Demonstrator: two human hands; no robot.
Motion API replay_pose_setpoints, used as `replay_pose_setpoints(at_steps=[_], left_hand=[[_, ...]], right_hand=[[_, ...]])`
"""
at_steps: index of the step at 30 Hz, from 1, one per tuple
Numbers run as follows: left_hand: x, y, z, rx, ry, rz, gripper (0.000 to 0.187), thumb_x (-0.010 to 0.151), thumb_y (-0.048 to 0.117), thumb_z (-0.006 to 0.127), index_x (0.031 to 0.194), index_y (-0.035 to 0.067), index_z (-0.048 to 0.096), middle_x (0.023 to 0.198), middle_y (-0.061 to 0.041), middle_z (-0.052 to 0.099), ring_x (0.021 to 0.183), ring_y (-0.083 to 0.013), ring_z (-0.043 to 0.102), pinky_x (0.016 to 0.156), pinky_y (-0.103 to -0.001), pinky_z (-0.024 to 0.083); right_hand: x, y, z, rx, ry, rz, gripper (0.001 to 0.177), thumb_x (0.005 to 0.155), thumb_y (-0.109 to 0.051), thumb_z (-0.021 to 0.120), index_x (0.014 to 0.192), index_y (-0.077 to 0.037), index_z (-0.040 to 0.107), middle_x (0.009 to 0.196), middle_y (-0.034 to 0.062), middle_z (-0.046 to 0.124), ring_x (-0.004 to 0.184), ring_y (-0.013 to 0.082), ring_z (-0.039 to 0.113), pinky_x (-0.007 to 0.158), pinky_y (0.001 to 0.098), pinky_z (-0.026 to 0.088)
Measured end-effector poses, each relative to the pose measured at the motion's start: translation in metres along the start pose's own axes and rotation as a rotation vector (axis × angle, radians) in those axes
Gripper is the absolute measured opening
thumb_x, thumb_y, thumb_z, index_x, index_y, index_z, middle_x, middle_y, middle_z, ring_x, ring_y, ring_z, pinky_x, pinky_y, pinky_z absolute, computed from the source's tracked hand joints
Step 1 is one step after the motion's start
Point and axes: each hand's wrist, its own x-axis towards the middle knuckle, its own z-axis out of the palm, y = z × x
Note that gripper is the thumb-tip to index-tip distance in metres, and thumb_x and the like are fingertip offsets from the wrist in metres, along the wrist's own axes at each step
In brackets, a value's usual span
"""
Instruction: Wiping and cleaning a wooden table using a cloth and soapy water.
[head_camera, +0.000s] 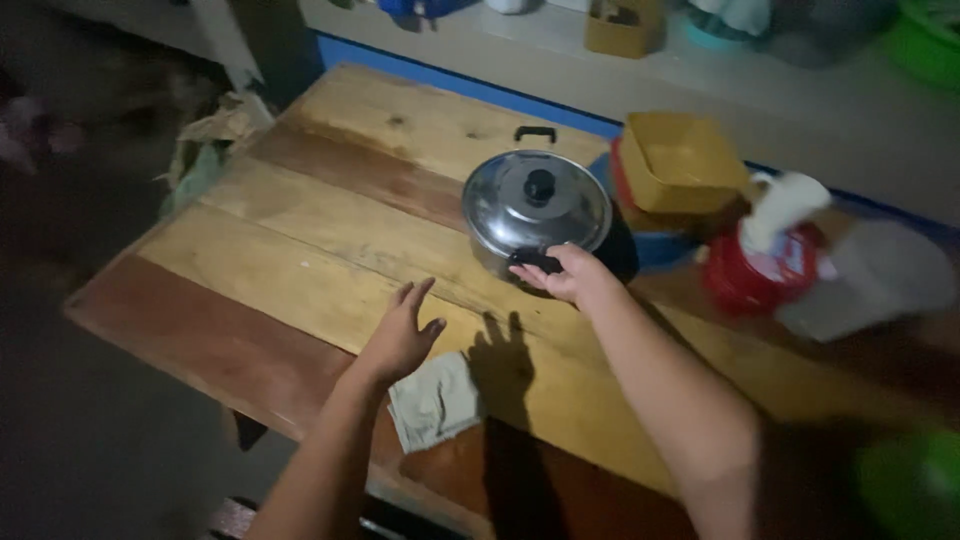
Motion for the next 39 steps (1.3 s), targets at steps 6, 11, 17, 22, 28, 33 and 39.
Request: replay_pose_setpoints(at_steps=[6, 11, 17, 22, 28, 33, 39], left_hand=[[-0.018, 0.018, 0.018, 0.031, -0.059, 0.023, 0.072, 0.094, 0.026, 0.068, 0.156, 0.017, 0.034, 0.163, -0.024, 0.023, 0.149, -0.0405, 0.027, 0.117, -0.046, 0.033], [-0.004, 0.006, 0.057, -0.002, -0.052, 0.192, 0.071, 0.091, 0.026, 0.07, 0.154, 0.012, 0.039, 0.158, -0.027, 0.033, 0.146, -0.042, 0.035, 0.118, -0.045, 0.037], [-0.013, 0.053, 0.073, 0.021, -0.203, 0.143, 0.069, 0.091, 0.028, 0.069, 0.153, 0.015, 0.039, 0.161, -0.022, 0.03, 0.147, -0.0385, 0.033, 0.115, -0.046, 0.036], [0.007, 0.037, 0.109, 0.045, -0.202, 0.305, 0.069, 0.092, 0.027, 0.071, 0.153, 0.012, 0.043, 0.158, -0.025, 0.036, 0.149, -0.0405, 0.034, 0.117, -0.046, 0.038], [-0.007, 0.08, 0.11, 0.063, -0.328, 0.166, 0.069, 0.094, 0.027, 0.067, 0.155, 0.018, 0.037, 0.163, -0.02, 0.026, 0.147, -0.0383, 0.035, 0.114, -0.046, 0.041], [-0.005, 0.078, 0.108, 0.072, -0.347, 0.169, 0.069, 0.094, 0.024, 0.066, 0.155, 0.018, 0.035, 0.164, -0.02, 0.023, 0.147, -0.0383, 0.035, 0.114, -0.044, 0.043], [0.001, 0.051, 0.107, 0.085, -0.276, 0.285, 0.067, 0.093, 0.019, 0.066, 0.155, 0.022, 0.038, 0.162, -0.018, 0.032, 0.148, -0.0375, 0.036, 0.117, -0.044, 0.039]], right_hand=[[-0.025, -0.004, -0.081, -0.017, 0.081, 0.081, 0.058, 0.098, -0.004, 0.046, 0.15, 0.008, 0.023, 0.148, 0.0417, 0.035, 0.129, 0.0629, 0.049, 0.097, 0.0429, 0.06], [-0.077, -0.007, -0.149, 0.166, 0.205, 0.148, 0.063, 0.094, -0.002, 0.053, 0.147, 0.017, 0.025, 0.144, 0.0452, 0.036, 0.127, 0.0647, 0.046, 0.095, 0.0476, 0.059], [-0.114, -0.021, -0.207, -0.026, 0.268, -0.076, 0.058, 0.091, -0.001, 0.054, 0.144, 0.012, 0.038, 0.141, 0.0376, 0.049, 0.126, 0.0625, 0.054, 0.091, 0.0451, 0.058], [-0.103, -0.037, -0.261, 0.07, 0.219, -0.068, 0.049, 0.094, -0.004, 0.051, 0.139, 0.013, 0.045, 0.135, 0.0372, 0.054, 0.119, 0.0602, 0.057, 0.086, 0.0439, 0.064], [-0.12, -0.005, -0.234, 0.317, 0.317, -0.276, 0.041, 0.103, -0.012, 0.051, 0.135, 0.015, 0.051, 0.129, 0.0388, 0.06, 0.116, 0.054, 0.066, 0.08, 0.0427, 0.064], [-0.059, -0.015, -0.246, 0.459, 0.078, -0.475, 0.031, 0.102, -0.008, 0.048, 0.128, -0.004, 0.063, 0.126, 0.0157, 0.07, 0.112, 0.0366, 0.069, 0.088, 0.0544, 0.061], [-0.009, -0.025, -0.233, 0.595, 0.092, -0.448, 0.035, 0.107, -0.03, 0.048, 0.125, -0.003, 0.062, 0.122, 0.0164, 0.071, 0.106, 0.0403, 0.071, 0.102, 0.0549, 0.056]])
